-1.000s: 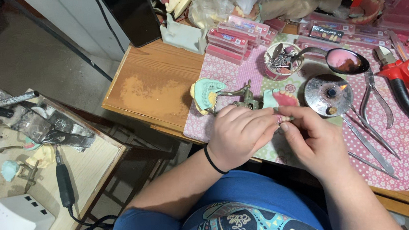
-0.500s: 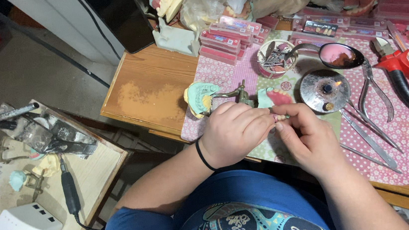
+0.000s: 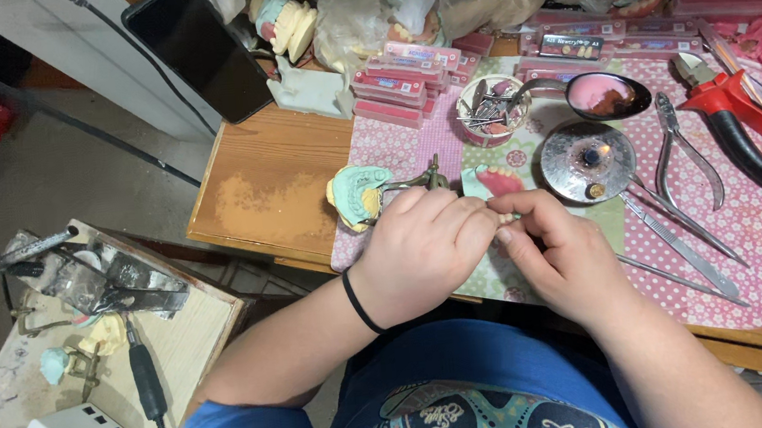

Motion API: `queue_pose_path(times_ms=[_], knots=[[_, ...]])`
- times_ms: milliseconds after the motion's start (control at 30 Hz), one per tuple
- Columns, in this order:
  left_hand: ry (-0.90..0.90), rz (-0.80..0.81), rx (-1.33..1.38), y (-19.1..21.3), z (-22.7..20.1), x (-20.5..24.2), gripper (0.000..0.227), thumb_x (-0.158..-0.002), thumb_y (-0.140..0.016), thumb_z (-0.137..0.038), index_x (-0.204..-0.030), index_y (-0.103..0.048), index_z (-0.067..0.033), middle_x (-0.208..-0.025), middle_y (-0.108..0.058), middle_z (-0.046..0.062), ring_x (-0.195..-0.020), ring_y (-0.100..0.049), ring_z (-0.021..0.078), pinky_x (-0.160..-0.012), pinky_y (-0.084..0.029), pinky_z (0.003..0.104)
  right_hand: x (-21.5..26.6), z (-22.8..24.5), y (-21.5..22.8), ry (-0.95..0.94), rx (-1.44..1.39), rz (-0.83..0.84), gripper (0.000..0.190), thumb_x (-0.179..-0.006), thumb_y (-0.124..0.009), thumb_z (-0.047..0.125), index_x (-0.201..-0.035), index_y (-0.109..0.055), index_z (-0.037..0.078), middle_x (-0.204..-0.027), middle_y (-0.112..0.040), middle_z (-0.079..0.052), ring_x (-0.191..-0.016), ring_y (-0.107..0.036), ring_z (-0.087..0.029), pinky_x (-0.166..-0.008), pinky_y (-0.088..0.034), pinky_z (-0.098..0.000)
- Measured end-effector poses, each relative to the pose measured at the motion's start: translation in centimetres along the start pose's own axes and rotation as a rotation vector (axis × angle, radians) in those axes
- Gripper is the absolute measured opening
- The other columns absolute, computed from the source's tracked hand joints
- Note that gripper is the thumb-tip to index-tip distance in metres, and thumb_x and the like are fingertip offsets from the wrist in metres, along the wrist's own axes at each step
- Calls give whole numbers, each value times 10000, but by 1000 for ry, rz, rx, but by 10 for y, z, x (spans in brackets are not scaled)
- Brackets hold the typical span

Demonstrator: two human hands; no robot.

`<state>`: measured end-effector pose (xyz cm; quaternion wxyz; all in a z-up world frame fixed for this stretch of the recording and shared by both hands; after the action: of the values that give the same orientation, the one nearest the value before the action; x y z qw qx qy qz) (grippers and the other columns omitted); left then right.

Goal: The person works on a dental mold clamped in a vise, using a metal tool to scrape and shape the material. They then remove a small piece from the mold and use a rotary tool to grind and smooth it on a separate table.

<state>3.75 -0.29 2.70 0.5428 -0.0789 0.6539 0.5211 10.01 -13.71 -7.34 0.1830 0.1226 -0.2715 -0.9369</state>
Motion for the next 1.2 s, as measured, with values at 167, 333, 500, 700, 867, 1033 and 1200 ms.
queue_pose_path(times_ms=[167, 333, 500, 700, 867, 1033, 1200], knots=[[-49, 50, 40, 1, 1, -12, 107, -985, -606, 25, -902, -646, -28, -798, -577, 94, -701, -599, 268, -635, -493, 367, -1, -4, -1, -11, 31, 4, 251, -966, -665, 201, -1216, -689, 216, -763, -812, -30, -810, -774, -316, -807, -584, -478], [-38, 95, 84, -5, 3, -10, 98, -985, -639, 5, -898, -652, -40, -807, -592, 85, -730, -620, 265, -644, -489, 370, -1, -5, -2, -27, 50, 4, 229, -968, -662, 223, -1197, -668, 236, -761, -808, -23, -815, -760, -332, -806, -578, -493], [37, 127, 186, -11, 11, -6, 91, -1003, -646, -72, -912, -645, -65, -864, -632, 61, -799, -653, 251, -687, -514, 361, -2, -2, -2, -43, 39, -1, 241, -974, -650, 221, -1214, -659, 238, -743, -807, -3, -812, -765, -293, -811, -578, -469], [94, 122, 166, -14, 12, 2, 100, -1027, -628, -171, -948, -662, -121, -923, -654, 14, -826, -666, 223, -699, -518, 336, -3, -4, -3, -35, 58, -8, 249, -974, -651, 208, -1221, -664, 231, -735, -800, -15, -795, -757, -315, -799, -576, -474], [150, 95, 201, -17, 14, 13, 140, -1057, -573, -196, -988, -670, -121, -963, -678, 8, -825, -678, 229, -698, -537, 334, -2, 2, -2, -29, 62, -9, 251, -972, -665, 218, -1222, -672, 237, -736, -803, -13, -794, -765, -310, -789, -581, -471], [235, 77, 230, -19, 21, 29, 101, -1048, -620, -216, -1075, -674, -135, -994, -703, -10, -814, -686, 219, -711, -558, 333, -3, 6, -1, -40, 36, 11, 256, -970, -664, 191, -1226, -676, 201, -723, -803, -39, -743, -767, -324, -771, -580, -482], [422, 2, 349, -18, 29, 39, 216, -967, -738, -281, -1125, -693, -141, -956, -724, -22, -843, -709, 201, -781, -557, 338, -2, 5, 0, -41, 65, 9, 234, -989, -647, 228, -1219, -683, 248, -751, -815, 2, -781, -780, -287, -784, -591, -430]])
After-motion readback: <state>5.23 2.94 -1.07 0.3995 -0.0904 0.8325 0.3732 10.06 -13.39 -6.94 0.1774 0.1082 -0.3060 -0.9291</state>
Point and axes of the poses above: each hand's wrist, its own x-axis away from the middle knuckle, its own y-axis out of the back of the hand, z = x × y, the point moved 8 cm from there along -x, towards the middle knuckle
